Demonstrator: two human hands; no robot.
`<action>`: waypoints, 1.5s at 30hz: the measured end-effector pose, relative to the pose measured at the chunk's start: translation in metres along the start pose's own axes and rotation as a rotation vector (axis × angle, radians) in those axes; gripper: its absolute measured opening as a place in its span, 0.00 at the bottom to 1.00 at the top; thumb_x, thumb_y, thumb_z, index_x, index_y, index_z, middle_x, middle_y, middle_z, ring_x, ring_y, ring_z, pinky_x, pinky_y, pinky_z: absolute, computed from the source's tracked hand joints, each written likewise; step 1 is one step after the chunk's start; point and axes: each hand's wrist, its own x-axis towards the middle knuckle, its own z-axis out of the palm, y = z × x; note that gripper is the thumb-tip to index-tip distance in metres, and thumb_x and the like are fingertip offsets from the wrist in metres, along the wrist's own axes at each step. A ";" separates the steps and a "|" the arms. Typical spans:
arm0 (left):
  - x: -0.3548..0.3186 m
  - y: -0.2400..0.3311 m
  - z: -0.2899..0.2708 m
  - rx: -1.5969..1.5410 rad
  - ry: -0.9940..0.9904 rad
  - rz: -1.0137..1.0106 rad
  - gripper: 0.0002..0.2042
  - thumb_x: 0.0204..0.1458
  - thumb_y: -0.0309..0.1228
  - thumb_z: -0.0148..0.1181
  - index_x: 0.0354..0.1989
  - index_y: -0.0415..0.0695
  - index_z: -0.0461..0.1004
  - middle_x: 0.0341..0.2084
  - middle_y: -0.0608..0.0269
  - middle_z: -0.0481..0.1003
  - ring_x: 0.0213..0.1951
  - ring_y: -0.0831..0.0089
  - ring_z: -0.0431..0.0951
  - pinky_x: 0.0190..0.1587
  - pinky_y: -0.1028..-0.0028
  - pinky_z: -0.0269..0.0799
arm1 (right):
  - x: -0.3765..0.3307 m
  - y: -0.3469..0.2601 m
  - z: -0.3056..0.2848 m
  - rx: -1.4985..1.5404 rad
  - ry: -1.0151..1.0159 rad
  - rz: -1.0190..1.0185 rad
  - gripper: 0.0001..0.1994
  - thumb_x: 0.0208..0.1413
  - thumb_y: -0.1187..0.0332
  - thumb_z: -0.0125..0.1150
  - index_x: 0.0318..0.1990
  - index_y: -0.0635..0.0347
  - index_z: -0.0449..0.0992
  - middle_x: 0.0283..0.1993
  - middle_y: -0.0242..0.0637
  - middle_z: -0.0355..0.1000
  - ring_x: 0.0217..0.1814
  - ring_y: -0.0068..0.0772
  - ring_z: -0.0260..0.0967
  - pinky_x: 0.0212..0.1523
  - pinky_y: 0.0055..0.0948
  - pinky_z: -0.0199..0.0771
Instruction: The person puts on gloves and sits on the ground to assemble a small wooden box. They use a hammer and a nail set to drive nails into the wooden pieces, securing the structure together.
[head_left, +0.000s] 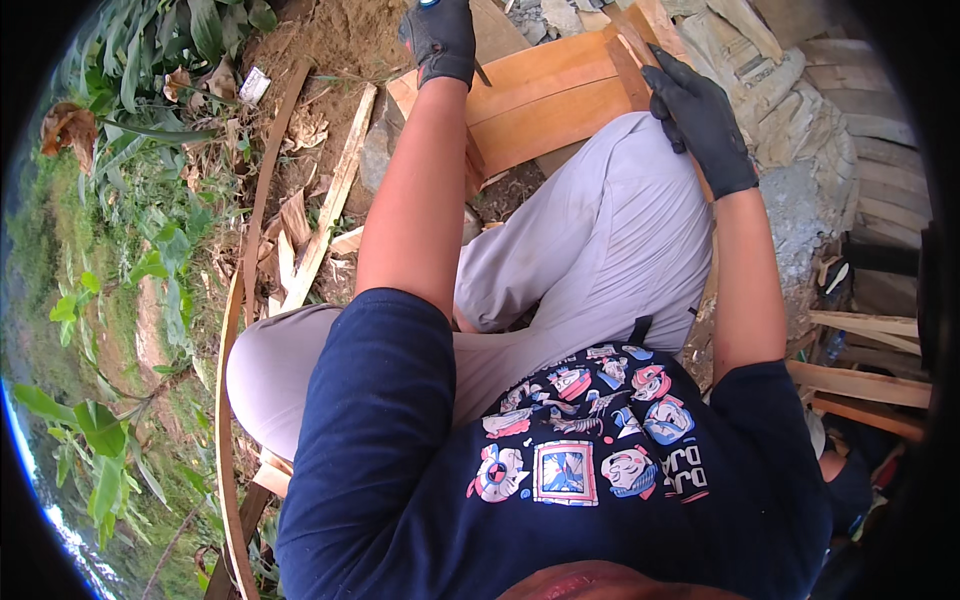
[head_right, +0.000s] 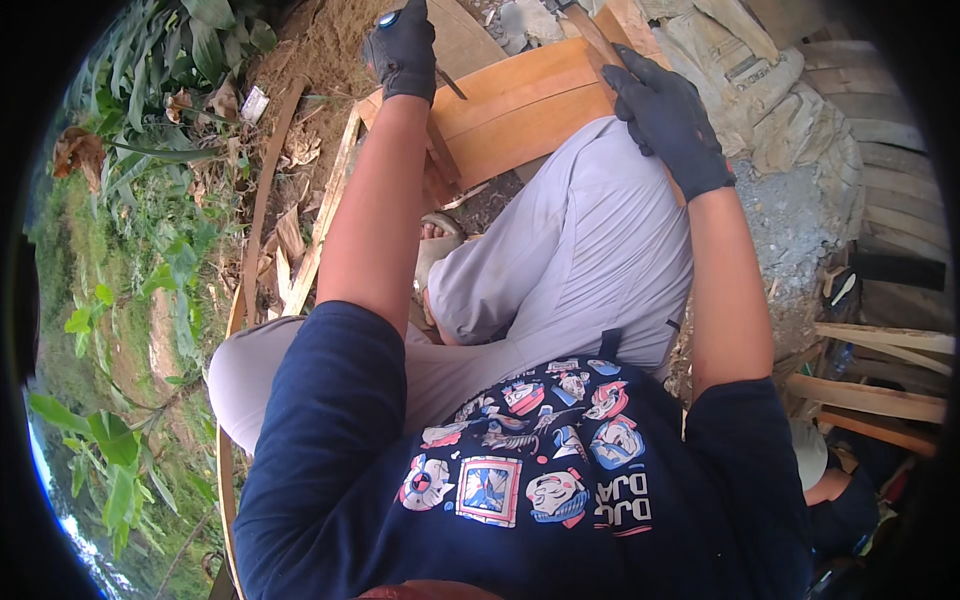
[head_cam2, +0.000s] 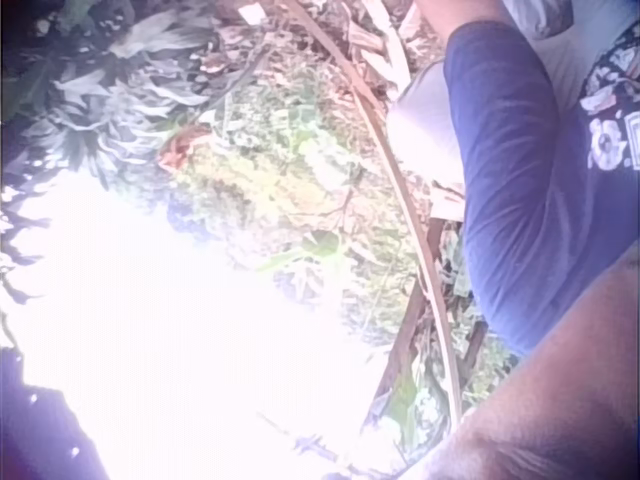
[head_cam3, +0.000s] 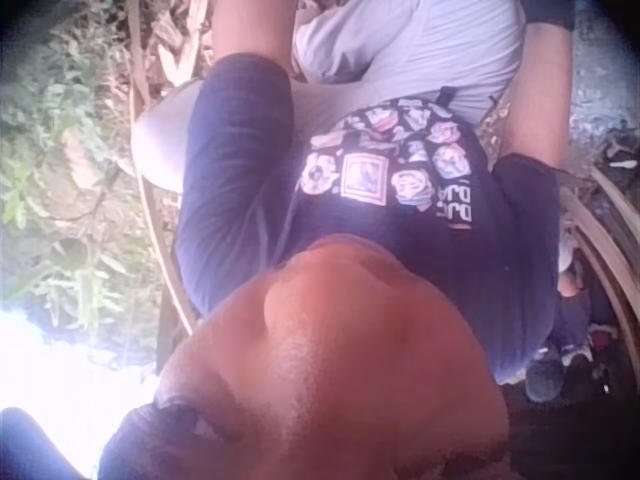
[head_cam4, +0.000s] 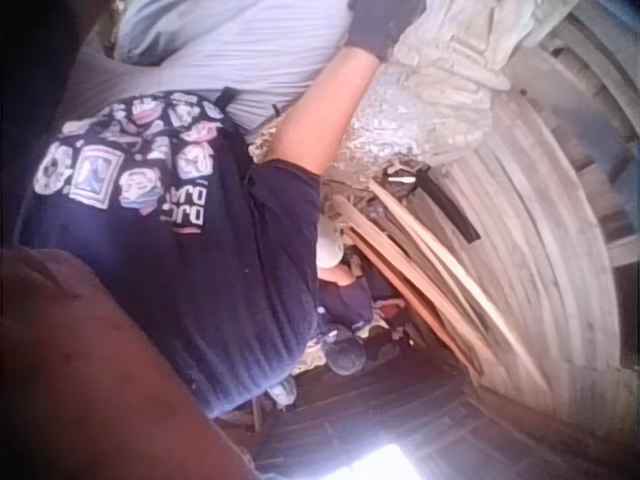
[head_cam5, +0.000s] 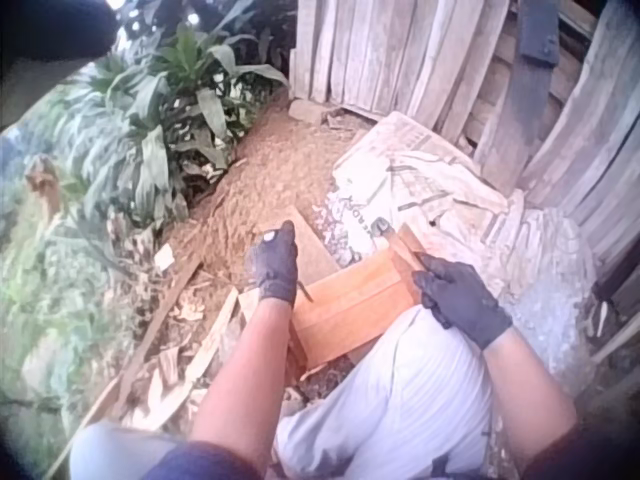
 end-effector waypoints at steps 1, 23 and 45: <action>0.001 0.001 -0.001 0.084 -0.025 0.039 0.28 0.64 0.55 0.53 0.23 0.43 0.81 0.21 0.51 0.81 0.27 0.52 0.81 0.34 0.51 0.69 | 0.000 0.000 0.000 0.012 -0.003 0.000 0.33 0.68 0.54 0.65 0.75 0.63 0.69 0.27 0.29 0.71 0.21 0.17 0.61 0.21 0.25 0.62; 0.009 0.004 0.008 0.213 -0.152 0.320 0.18 0.68 0.46 0.53 0.40 0.48 0.84 0.34 0.47 0.84 0.39 0.45 0.85 0.47 0.48 0.78 | -0.002 0.003 0.001 0.074 0.008 0.001 0.32 0.70 0.56 0.65 0.75 0.63 0.69 0.27 0.28 0.69 0.20 0.17 0.59 0.21 0.26 0.60; 0.008 -0.003 0.035 0.099 -0.167 0.456 0.23 0.67 0.51 0.50 0.42 0.46 0.86 0.37 0.43 0.85 0.46 0.45 0.86 0.49 0.50 0.80 | 0.008 -0.136 0.035 -0.709 -0.198 -0.698 0.25 0.70 0.52 0.55 0.63 0.60 0.79 0.54 0.60 0.81 0.58 0.62 0.79 0.61 0.51 0.76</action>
